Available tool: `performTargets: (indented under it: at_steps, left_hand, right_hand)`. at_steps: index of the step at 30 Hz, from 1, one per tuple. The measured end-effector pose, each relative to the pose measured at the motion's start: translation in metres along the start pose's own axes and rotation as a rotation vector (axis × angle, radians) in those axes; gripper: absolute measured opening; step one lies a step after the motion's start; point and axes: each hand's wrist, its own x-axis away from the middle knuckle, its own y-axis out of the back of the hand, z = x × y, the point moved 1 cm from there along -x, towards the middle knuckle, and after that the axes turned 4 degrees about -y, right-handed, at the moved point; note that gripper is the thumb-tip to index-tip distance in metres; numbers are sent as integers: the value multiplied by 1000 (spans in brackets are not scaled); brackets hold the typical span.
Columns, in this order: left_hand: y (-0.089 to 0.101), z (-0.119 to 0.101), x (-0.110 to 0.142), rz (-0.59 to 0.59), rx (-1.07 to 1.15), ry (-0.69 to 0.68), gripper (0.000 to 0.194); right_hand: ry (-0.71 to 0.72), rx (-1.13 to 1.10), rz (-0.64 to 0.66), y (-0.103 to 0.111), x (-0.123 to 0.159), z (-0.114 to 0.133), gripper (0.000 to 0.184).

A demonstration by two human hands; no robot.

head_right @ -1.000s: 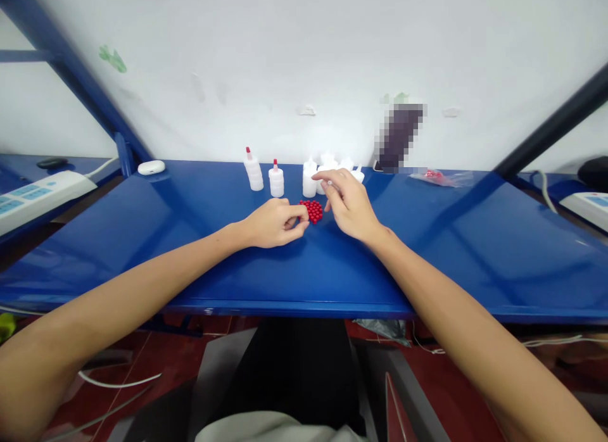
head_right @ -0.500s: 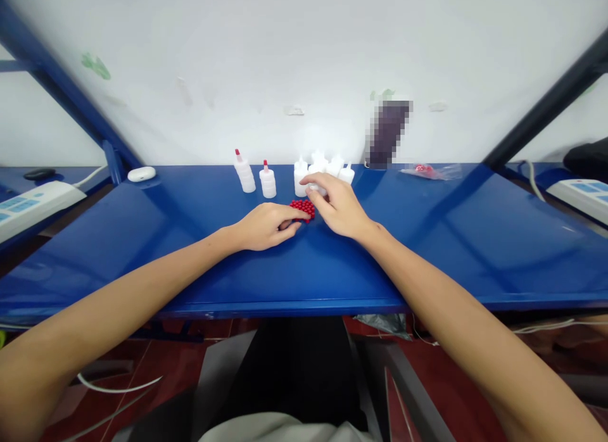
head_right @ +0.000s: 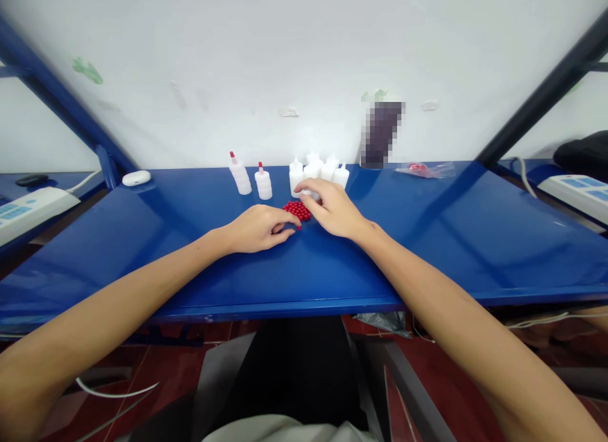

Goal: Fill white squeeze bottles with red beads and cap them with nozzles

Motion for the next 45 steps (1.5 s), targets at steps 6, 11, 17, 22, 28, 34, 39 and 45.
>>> performTargets:
  at_steps: [6, 11, 17, 22, 28, 34, 39, 45]
  left_hand:
    - [4, 1, 0, 81, -7, 36, 17]
    - [7, -2, 2, 160, 1, 59, 17]
    - [4, -3, 3, 77, -92, -16, 22]
    - [9, 1, 4, -305, -188, -87, 20]
    - [18, 11, 6, -650, -264, -102, 11]
    - [20, 18, 7, -787, -335, -93, 6]
    - [21, 24, 8, -852, -327, -51, 8]
    - [12, 20, 4, -735, -284, -61, 14]
  right_hand:
    - [80, 34, 55, -1, -1, -3, 23]
    - [105, 49, 70, -2, -1, -4, 25]
    - [18, -38, 75, -4, 1, 3, 22]
    - [65, -35, 113, -2, 0, 11, 18]
    - [226, 52, 104, 16, -19, 19, 25]
    - [422, 144, 62, 1, -49, 32, 45]
    - [373, 33, -13, -16, -50, 30, 42]
    - [252, -139, -44, -27, -31, 18, 50]
